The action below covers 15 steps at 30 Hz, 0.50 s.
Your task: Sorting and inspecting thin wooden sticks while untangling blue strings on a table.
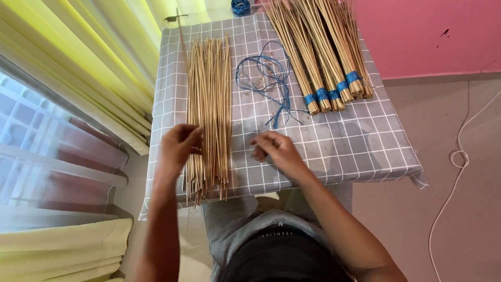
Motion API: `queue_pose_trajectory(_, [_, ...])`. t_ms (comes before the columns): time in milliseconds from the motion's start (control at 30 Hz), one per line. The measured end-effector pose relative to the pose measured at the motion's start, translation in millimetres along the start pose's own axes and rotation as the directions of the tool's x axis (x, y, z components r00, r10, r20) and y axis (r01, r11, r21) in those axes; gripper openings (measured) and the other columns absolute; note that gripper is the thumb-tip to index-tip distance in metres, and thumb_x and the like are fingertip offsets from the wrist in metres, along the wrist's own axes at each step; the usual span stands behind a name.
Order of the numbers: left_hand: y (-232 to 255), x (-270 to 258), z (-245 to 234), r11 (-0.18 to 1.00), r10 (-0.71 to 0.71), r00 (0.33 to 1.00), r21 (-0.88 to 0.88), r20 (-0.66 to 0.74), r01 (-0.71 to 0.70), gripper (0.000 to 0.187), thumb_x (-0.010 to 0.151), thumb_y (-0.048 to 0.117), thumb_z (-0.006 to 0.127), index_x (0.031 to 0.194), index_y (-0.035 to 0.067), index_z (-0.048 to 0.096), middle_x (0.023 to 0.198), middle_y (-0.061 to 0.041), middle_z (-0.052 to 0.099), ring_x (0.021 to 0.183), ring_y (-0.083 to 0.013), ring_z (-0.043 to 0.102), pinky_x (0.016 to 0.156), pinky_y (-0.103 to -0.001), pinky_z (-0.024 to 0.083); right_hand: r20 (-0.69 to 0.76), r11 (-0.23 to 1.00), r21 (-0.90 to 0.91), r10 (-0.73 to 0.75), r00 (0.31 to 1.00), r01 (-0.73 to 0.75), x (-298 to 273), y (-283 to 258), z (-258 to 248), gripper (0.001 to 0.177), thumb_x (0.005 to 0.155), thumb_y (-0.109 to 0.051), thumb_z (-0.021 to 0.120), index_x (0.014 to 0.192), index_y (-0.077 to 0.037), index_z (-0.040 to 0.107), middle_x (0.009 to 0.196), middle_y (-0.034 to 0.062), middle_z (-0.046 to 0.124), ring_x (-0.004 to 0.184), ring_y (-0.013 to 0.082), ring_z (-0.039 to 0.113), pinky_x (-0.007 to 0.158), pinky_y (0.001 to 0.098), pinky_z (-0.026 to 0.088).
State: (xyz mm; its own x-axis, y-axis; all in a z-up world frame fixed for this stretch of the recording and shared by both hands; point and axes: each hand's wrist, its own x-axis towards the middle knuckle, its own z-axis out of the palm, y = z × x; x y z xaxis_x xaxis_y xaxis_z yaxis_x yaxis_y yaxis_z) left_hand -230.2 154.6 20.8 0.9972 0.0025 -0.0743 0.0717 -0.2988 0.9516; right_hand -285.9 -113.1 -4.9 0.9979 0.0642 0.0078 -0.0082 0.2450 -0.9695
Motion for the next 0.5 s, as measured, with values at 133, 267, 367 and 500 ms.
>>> queue_pose_trajectory(133, [7,-3,50,0.963,0.104,0.99,-0.259,0.094,-0.077,0.03,0.096,0.02,0.076,0.112,-0.005,0.068,0.088,-0.018,0.068,0.08,-0.0258,0.07,0.073,-0.04,0.062,0.163,0.996,-0.03,0.082,0.983,-0.078,-6,0,29,0.035,0.103,-0.029,0.064,0.121,0.001,0.068,0.086,0.0161,0.073,0.075,0.0213,0.072,0.071,0.0359,0.062])
queue_pose_trajectory(267, [21,-10,77,0.964,0.094,0.984,-0.26,0.149,-0.053,0.024,0.093,0.015,0.078,0.112,0.002,0.07,0.087,-0.013,0.074,0.076,-0.0178,0.071,0.07,-0.031,0.062,0.187,0.985,0.091,0.13,0.974,-0.149,-9,11,32,0.023,0.106,-0.023,0.058,0.109,-0.001,0.064,0.064,0.0119,0.065,0.049,0.0199,0.066,0.044,0.03,0.056])
queue_pose_trajectory(367, [22,-9,49,0.983,0.125,0.992,0.135,0.019,-0.127,0.021,0.106,0.018,0.062,0.121,0.005,0.068,0.089,-0.018,0.073,0.08,-0.0263,0.071,0.075,-0.039,0.059,0.094,0.963,0.192,0.174,0.98,-0.19,2,27,-1,0.024,0.107,-0.029,0.055,0.106,-0.007,0.065,0.05,0.0028,0.052,0.031,0.0089,0.044,0.028,0.0204,0.035])
queue_pose_trajectory(500, [-8,3,11,0.793,0.098,0.986,0.61,-0.133,0.003,0.028,0.108,0.026,0.056,0.125,0.004,0.064,0.099,-0.025,0.071,0.095,-0.0466,0.07,0.084,-0.057,0.053,0.165,0.87,0.424,0.199,0.966,-0.251,23,55,-42,0.021,0.109,-0.025,0.05,0.112,-0.008,0.062,0.057,-0.0073,0.029,0.038,0.0021,0.03,0.031,0.0147,0.027])
